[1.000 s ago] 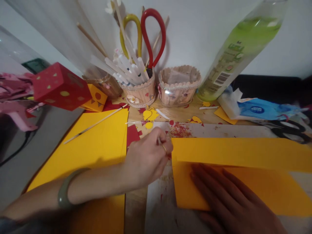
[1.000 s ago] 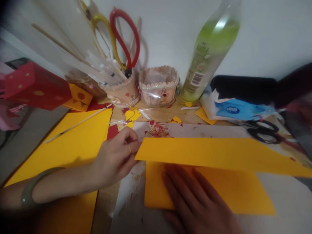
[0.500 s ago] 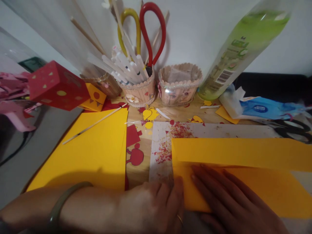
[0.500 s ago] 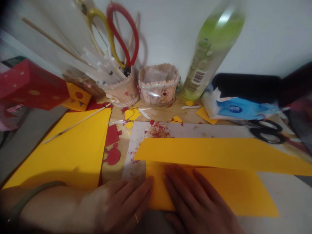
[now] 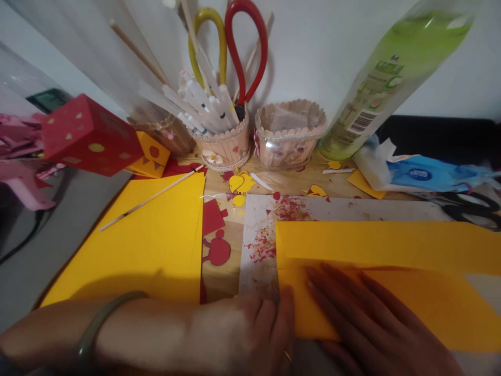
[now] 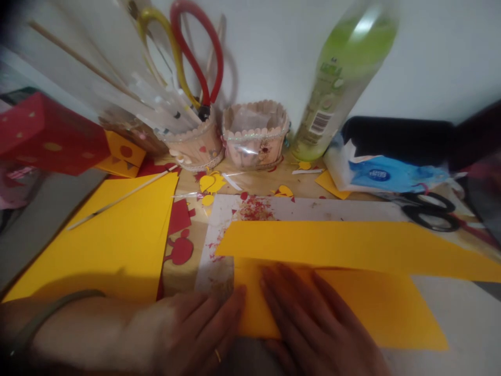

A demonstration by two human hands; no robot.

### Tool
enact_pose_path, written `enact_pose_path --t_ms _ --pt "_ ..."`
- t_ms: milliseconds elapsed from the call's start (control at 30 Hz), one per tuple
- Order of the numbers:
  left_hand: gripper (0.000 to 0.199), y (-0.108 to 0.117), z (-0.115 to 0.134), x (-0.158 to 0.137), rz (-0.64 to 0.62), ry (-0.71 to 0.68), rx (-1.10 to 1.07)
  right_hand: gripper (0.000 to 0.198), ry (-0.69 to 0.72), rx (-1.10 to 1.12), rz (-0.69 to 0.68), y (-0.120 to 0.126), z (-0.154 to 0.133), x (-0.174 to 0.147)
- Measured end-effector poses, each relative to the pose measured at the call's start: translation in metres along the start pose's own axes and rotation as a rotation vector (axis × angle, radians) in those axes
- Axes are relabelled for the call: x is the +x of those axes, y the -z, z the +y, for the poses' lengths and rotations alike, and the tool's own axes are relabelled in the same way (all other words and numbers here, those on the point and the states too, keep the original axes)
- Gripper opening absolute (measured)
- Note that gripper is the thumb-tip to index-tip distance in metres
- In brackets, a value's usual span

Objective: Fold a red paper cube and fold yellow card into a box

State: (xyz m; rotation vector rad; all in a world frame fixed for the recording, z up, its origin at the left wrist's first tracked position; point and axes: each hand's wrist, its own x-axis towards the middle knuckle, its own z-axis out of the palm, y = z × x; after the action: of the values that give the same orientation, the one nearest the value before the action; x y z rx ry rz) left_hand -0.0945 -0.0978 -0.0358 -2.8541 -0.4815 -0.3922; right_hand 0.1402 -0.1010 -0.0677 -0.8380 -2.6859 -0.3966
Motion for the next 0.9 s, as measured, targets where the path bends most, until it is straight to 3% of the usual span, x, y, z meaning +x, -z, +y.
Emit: enact_pose_path --t_ms 533,733,900 --pt "0.031 -0.007 0.001 -0.003 0.081 0.068 -0.039 0.038 0.000 0.005 -0.028 0.002 -0.001 0.003" --pt "0.034 -0.010 -0.001 -0.002 0.024 0.135 -0.075 0.039 -0.025 0.027 -0.023 0.003 -0.003 0.004" --pt "0.038 -0.007 -0.003 0.000 0.092 0.174 -0.125 0.036 -0.067 0.088 -0.025 0.014 -0.002 -0.005"
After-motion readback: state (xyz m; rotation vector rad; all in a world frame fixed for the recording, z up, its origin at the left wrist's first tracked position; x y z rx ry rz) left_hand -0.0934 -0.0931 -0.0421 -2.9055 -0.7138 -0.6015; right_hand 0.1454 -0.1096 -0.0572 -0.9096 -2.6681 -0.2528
